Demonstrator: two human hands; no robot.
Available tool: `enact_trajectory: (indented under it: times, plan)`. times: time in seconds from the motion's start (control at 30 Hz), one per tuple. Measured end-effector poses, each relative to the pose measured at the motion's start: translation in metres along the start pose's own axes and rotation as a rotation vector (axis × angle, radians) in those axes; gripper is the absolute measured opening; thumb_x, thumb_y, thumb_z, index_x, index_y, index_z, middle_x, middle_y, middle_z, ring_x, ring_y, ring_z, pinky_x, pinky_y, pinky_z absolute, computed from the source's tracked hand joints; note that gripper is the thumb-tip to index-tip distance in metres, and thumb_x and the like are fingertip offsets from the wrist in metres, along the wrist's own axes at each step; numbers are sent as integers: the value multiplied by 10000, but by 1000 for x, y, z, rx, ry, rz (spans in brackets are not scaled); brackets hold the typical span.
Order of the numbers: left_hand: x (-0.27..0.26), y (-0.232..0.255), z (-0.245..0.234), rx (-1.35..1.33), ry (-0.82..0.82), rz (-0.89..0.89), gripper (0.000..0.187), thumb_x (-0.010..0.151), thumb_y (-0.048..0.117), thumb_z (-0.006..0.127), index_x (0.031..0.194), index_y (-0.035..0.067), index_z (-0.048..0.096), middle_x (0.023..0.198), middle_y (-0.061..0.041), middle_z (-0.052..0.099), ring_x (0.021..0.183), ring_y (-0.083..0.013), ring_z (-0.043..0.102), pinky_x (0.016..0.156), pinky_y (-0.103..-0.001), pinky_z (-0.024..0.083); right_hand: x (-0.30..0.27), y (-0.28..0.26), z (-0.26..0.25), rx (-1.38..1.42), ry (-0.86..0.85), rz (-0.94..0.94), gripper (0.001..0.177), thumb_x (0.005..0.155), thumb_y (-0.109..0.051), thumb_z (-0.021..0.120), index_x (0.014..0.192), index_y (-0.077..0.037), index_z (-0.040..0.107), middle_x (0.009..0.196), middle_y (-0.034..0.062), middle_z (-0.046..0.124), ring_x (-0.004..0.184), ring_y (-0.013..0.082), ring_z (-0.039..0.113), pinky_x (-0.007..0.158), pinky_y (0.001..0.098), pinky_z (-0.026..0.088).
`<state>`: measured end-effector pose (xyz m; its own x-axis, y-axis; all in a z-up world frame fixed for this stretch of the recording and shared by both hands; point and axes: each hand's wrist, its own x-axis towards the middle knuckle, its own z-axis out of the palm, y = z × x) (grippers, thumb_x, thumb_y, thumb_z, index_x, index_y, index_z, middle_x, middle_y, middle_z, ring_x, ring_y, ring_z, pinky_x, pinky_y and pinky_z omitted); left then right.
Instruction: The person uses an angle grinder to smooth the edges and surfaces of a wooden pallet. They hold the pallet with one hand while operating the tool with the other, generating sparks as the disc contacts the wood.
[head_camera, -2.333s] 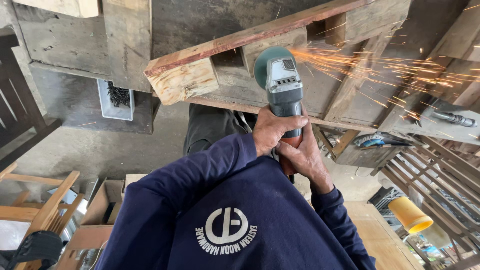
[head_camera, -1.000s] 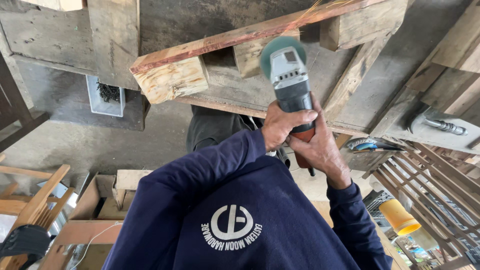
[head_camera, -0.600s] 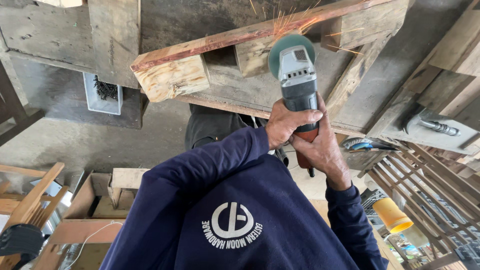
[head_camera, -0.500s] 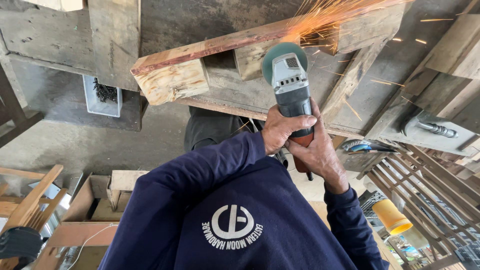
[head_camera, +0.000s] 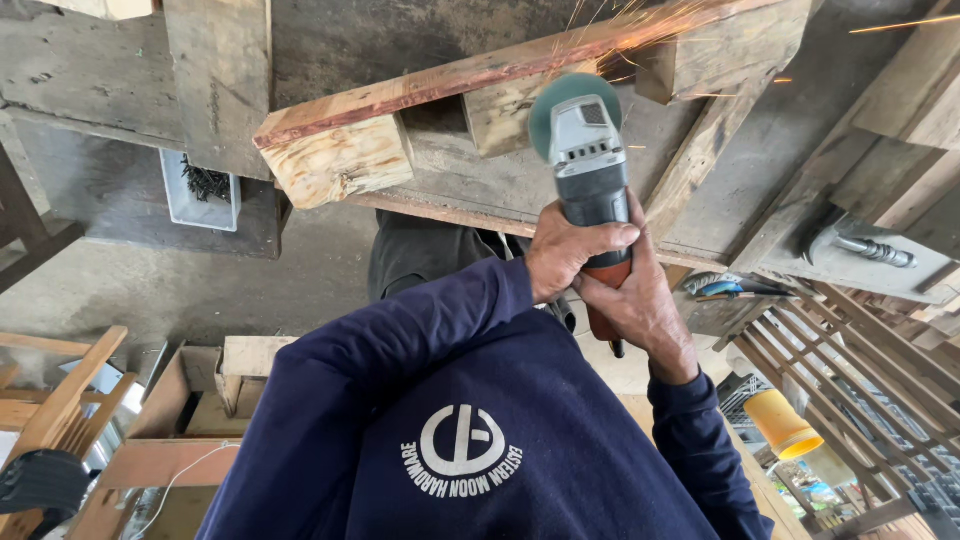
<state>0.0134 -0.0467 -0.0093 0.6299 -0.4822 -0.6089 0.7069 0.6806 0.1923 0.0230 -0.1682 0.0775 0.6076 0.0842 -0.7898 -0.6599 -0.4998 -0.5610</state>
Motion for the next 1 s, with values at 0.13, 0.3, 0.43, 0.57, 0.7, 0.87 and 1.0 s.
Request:
enact_trajectory:
  times: [0.13, 0.3, 0.43, 0.57, 0.7, 0.87, 1.0]
  plan:
    - [4, 5, -3, 20, 64, 53, 399, 793, 151, 853, 1122, 23, 667, 1007, -102, 709, 921, -216, 710, 886, -411, 620, 10, -6, 1, -108, -18, -23, 1137, 758, -194, 778, 1654, -112, 83, 1439, 207, 541, 1259, 300, 630, 1021, 417, 562]
    - [-23, 15, -20, 55, 180, 101, 391, 787, 155, 848, 1109, 26, 669, 1008, -88, 718, 929, -193, 718, 879, -379, 623, 15, -14, 20, -242, -111, -96, 1140, 749, -218, 791, 1643, -96, 95, 1452, 250, 534, 1317, 335, 588, 1067, 442, 505]
    - [-36, 31, -28, -37, 253, 142, 365, 806, 129, 834, 1110, -7, 684, 995, -97, 716, 888, -191, 699, 832, -377, 595, 24, -30, 32, -311, -157, -59, 1123, 739, -250, 777, 1642, -124, 122, 1441, 260, 552, 1313, 358, 594, 1057, 446, 506]
    - [-35, 43, -28, -40, 266, 163, 330, 818, 134, 819, 1079, 1, 666, 959, -108, 709, 862, -200, 706, 807, -393, 614, 31, -44, 34, -322, -185, -51, 1132, 712, -225, 766, 1645, -150, 128, 1440, 247, 559, 1313, 360, 589, 1049, 447, 509]
    - [-19, 42, -20, -6, 254, 131, 312, 812, 127, 813, 1063, 9, 671, 960, -106, 710, 864, -198, 710, 807, -389, 627, 33, -47, 23, -274, -163, -86, 1113, 732, -223, 756, 1643, -141, 123, 1436, 231, 565, 1310, 335, 606, 1057, 445, 517]
    - [-4, 32, -10, -5, 172, 141, 316, 836, 131, 816, 1084, -4, 673, 976, -119, 707, 879, -205, 703, 831, -391, 617, 30, -39, 7, -253, -121, -55, 1126, 737, -176, 759, 1649, -137, 101, 1418, 197, 571, 1285, 294, 613, 1051, 428, 518]
    - [11, 27, -4, 21, 147, 134, 328, 829, 142, 821, 1085, 5, 669, 983, -111, 708, 885, -197, 704, 829, -390, 623, 33, -30, -5, -143, -112, -82, 1106, 754, -123, 734, 1657, -114, 96, 1433, 176, 549, 1267, 256, 611, 1033, 401, 538]
